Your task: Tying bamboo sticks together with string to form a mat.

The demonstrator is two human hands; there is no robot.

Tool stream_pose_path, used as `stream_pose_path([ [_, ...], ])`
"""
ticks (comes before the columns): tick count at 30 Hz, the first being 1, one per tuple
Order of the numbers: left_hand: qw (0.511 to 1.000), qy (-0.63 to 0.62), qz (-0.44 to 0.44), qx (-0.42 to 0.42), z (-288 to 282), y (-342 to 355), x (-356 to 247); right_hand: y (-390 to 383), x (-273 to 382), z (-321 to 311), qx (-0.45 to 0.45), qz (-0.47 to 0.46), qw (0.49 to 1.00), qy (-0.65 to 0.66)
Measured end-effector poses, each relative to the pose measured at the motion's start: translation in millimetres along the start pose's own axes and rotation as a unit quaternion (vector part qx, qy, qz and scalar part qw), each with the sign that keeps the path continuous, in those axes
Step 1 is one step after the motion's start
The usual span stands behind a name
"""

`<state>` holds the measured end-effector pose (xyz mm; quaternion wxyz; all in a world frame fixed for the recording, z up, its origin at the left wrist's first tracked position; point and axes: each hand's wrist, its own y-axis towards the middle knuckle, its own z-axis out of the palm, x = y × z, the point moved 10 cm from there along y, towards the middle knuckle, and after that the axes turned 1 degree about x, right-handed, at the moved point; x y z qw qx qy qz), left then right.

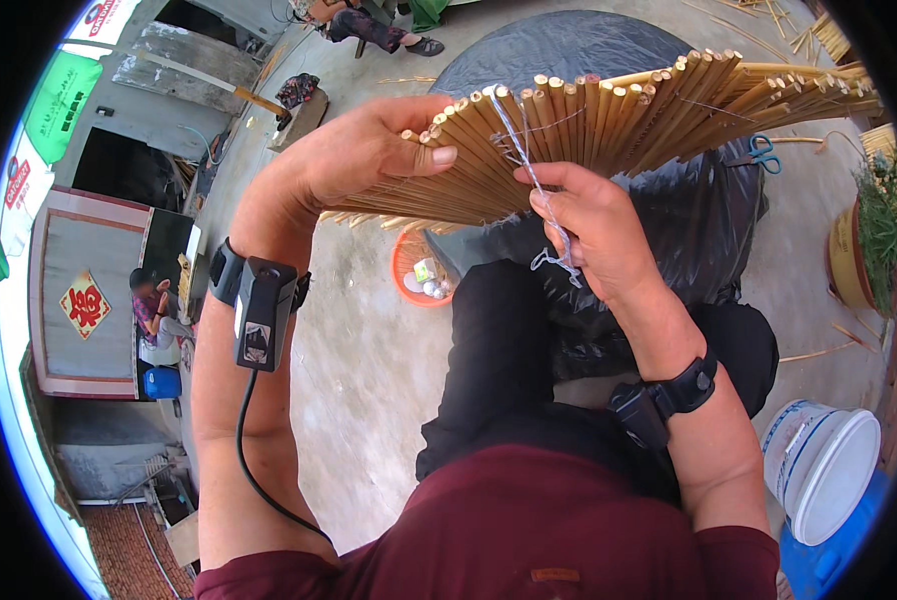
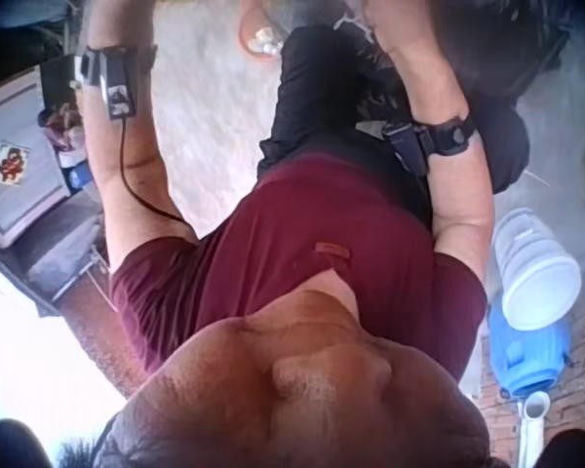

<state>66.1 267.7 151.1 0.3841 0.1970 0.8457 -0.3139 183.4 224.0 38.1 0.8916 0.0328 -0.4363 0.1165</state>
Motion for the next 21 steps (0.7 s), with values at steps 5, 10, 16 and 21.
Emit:
stream_pose_path([
  [5, 1.000, 0.014, 0.002, -0.002, -4, 5, -5, 8, 1, -2, 0.028, -0.016, 0.999, -0.009],
  [10, 0.999, 0.037, 0.013, -0.007, 5, 1, -3, 1, -11, -9, -0.009, 0.012, 1.000, -0.013],
  [16, 0.993, 0.108, 0.042, -0.017, 37, -12, -13, -17, -30, -18, -0.034, 0.001, 0.998, 0.048],
  [21, 0.985, 0.152, 0.047, -0.070, 74, -34, -4, -43, -91, -27, -0.030, 0.062, 0.992, 0.106],
])
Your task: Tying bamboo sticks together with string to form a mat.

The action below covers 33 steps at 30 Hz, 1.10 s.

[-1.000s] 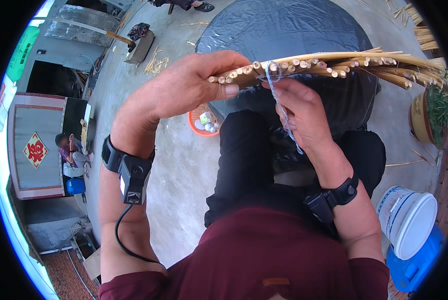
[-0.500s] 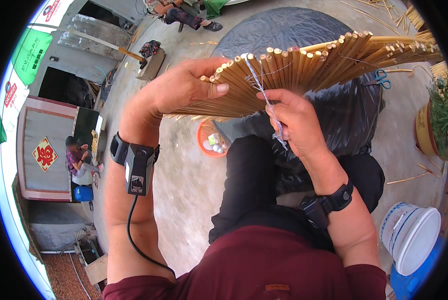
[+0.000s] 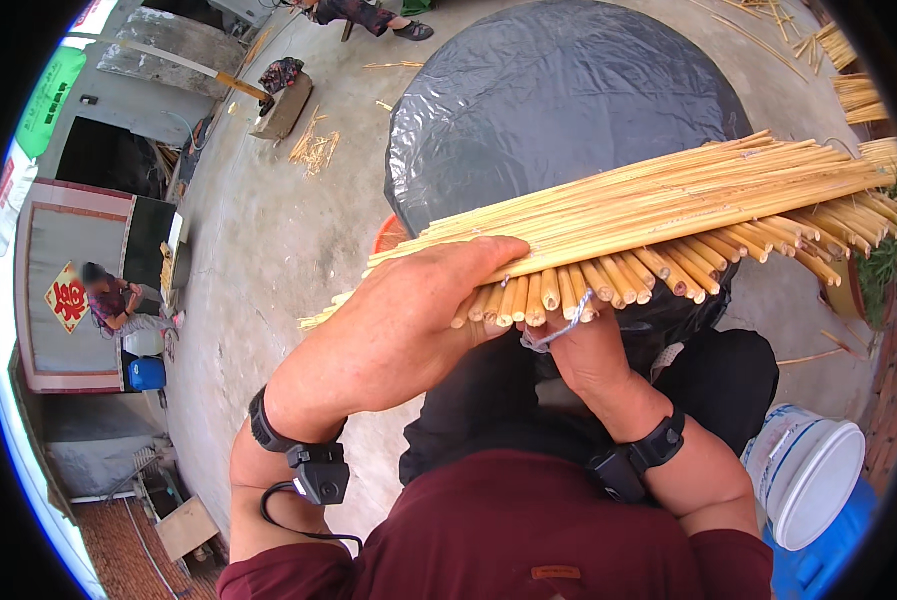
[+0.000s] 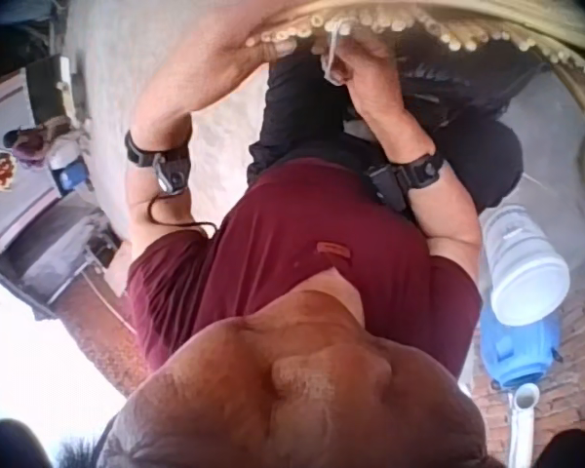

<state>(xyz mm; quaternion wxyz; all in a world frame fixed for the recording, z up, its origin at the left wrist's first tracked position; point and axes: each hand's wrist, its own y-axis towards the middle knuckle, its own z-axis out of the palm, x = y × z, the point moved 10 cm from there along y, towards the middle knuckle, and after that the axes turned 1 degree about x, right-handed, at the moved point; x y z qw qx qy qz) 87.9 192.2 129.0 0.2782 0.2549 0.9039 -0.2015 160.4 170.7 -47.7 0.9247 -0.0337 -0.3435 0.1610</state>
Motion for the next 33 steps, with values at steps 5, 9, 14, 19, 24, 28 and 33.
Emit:
stream_pose_path([
  [5, 0.998, 0.019, 0.056, -0.019, 24, -15, -18, -24, -13, -27, -0.015, -0.096, 0.991, -0.092],
  [9, 0.998, 0.040, 0.040, 0.007, 43, -22, -17, -35, -16, -34, -0.005, -0.062, 0.998, 0.013],
  [14, 0.998, 0.041, 0.053, -0.001, 53, -26, -16, -57, -6, -60, -0.031, -0.055, 0.973, -0.224],
  [19, 0.996, 0.060, 0.064, 0.001, 57, -25, -17, -73, 7, -75, -0.007, -0.028, 0.861, -0.508],
  [24, 0.995, 0.079, 0.065, 0.002, 58, -30, -16, -78, 3, -71, 0.037, -0.019, 0.766, -0.642],
  [28, 0.996, 0.074, 0.058, -0.003, 52, -28, -20, -77, 2, -62, 0.054, -0.038, 0.719, -0.692],
  [33, 1.000, -0.003, -0.007, 0.006, 23, -3, -13, -32, 64, -3, -0.046, -0.151, 0.853, -0.498],
])
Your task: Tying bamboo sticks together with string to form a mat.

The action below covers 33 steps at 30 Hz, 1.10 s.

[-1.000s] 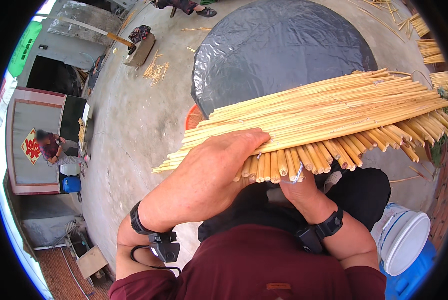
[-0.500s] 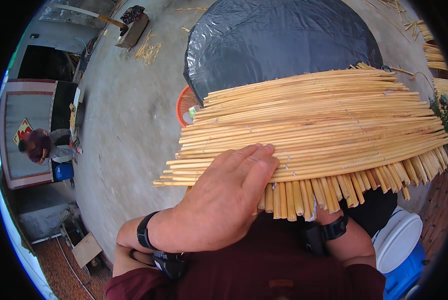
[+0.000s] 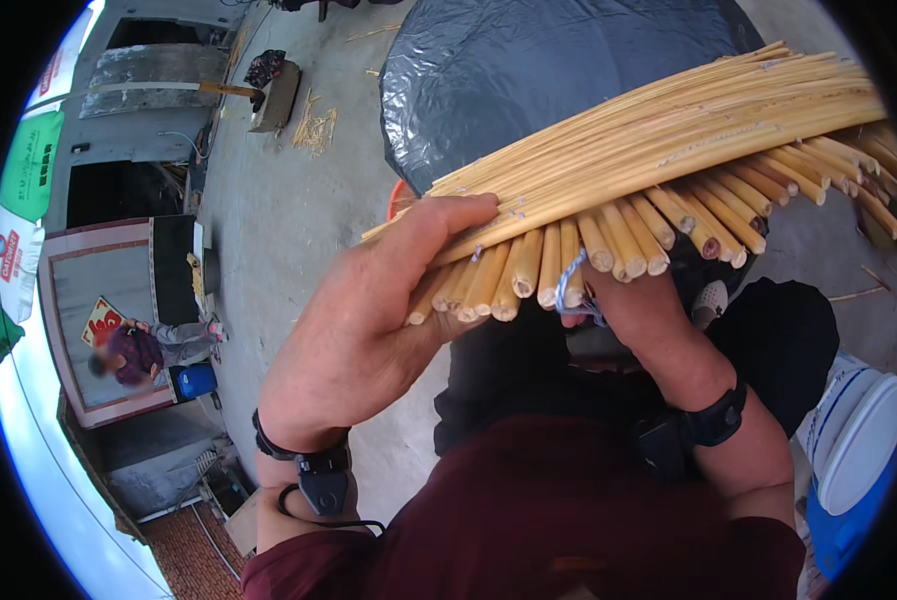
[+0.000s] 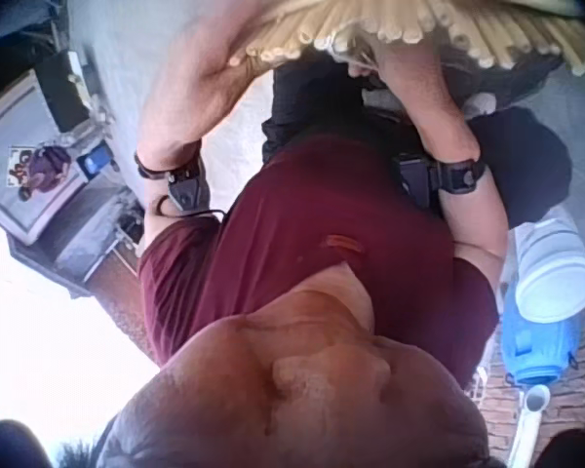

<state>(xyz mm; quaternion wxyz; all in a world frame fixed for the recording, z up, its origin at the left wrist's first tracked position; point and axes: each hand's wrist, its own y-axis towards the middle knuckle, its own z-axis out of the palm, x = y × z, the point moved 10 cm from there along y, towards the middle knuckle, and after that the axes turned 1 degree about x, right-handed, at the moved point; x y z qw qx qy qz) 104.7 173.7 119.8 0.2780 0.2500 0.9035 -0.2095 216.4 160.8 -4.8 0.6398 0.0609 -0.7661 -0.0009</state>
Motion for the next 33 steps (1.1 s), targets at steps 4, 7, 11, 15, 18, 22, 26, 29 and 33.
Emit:
stream_pose_path([
  [4, 0.980, -0.188, -0.054, -0.024, -37, 10, 25, 35, 6, 24, 0.084, 0.144, 0.915, 0.367],
  [7, 0.977, -0.200, -0.058, -0.033, -62, 18, 34, 54, 13, 23, 0.077, 0.109, 0.918, 0.375],
  [11, 0.959, -0.266, -0.091, -0.038, -72, 31, 45, 62, 16, 27, 0.052, 0.106, 0.899, 0.422],
  [15, 0.959, -0.256, -0.111, -0.058, -80, 31, 54, 73, 11, 33, 0.043, 0.112, 0.872, 0.474],
  [18, 0.956, -0.267, -0.102, -0.060, -78, 29, 50, 77, 19, 34, 0.068, 0.108, 0.868, 0.480],
  [22, 0.958, -0.265, -0.090, -0.069, -77, 29, 45, 77, 23, 32, 0.075, 0.073, 0.880, 0.464],
  [26, 0.960, -0.239, -0.113, -0.086, -84, 28, 50, 49, 36, 41, 0.131, 0.060, 0.918, 0.369],
  [29, 0.963, -0.237, -0.095, -0.089, -86, 33, 48, 43, 25, 26, 0.053, 0.109, 0.916, 0.382],
  [33, 0.959, -0.254, -0.105, -0.072, -82, 33, 53, 58, 1, 10, -0.046, 0.096, 0.912, 0.397],
])
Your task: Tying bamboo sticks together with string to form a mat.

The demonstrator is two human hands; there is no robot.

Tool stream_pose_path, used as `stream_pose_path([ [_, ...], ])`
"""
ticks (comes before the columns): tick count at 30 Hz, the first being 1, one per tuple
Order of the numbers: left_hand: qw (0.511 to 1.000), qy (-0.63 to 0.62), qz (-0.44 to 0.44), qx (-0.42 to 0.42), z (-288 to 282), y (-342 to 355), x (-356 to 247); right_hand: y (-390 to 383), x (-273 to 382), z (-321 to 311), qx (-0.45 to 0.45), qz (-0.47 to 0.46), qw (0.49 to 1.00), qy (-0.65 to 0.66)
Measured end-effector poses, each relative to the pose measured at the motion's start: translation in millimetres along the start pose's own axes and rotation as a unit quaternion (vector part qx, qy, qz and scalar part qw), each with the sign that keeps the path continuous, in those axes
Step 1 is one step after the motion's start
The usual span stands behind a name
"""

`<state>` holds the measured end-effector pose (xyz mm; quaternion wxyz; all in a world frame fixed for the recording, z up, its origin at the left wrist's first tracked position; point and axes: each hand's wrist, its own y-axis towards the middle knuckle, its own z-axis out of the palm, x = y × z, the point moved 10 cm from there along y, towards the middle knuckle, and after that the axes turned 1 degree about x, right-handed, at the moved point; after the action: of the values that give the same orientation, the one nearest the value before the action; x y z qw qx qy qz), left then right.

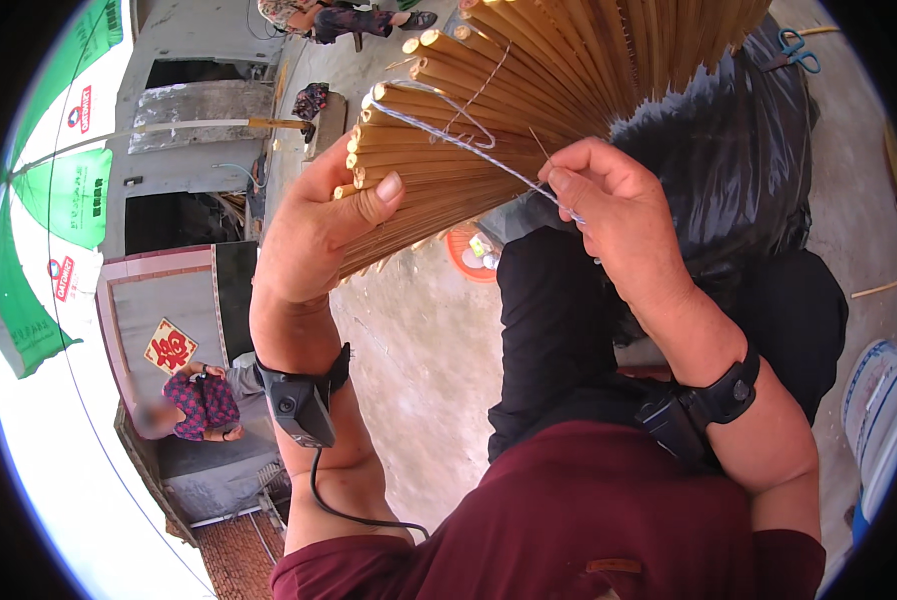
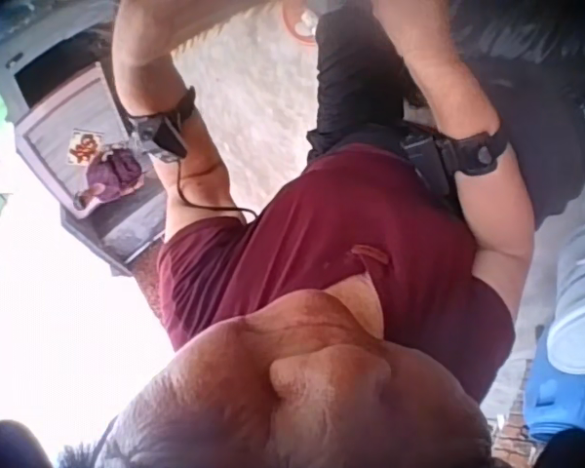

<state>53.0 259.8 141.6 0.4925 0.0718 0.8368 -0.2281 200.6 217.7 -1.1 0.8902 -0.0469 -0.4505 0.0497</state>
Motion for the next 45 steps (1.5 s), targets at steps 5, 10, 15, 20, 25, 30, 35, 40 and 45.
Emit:
stream_pose_path([
  [5, 1.000, -0.013, -0.003, 0.028, 12, -2, 3, 10, 12, -5, -0.030, -0.096, 0.993, -0.057],
  [10, 0.999, -0.011, 0.019, 0.046, 16, -4, -2, -1, 26, 16, -0.006, -0.171, 0.971, -0.168],
  [15, 0.999, 0.002, 0.018, 0.027, 9, -8, -3, -6, 32, 17, -0.012, -0.207, 0.945, -0.252],
  [20, 1.000, 0.007, 0.018, 0.021, 9, -7, -4, -9, 33, 11, -0.032, -0.181, 0.957, -0.223],
  [25, 1.000, -0.004, 0.010, 0.020, 8, -6, -1, -10, 33, 13, -0.024, -0.193, 0.955, -0.222],
  [30, 1.000, 0.000, 0.011, 0.015, 9, -6, -2, -10, 35, 11, -0.023, -0.198, 0.954, -0.223],
  [35, 1.000, 0.012, 0.012, 0.005, 9, -8, -2, -10, 32, 12, -0.025, -0.206, 0.953, -0.221],
  [40, 1.000, 0.011, -0.022, -0.005, 1, -10, 7, -14, 36, 14, -0.028, -0.232, 0.944, -0.234],
  [45, 1.000, 0.006, 0.009, -0.007, 4, -9, 1, -14, 35, 14, -0.029, -0.234, 0.943, -0.234],
])
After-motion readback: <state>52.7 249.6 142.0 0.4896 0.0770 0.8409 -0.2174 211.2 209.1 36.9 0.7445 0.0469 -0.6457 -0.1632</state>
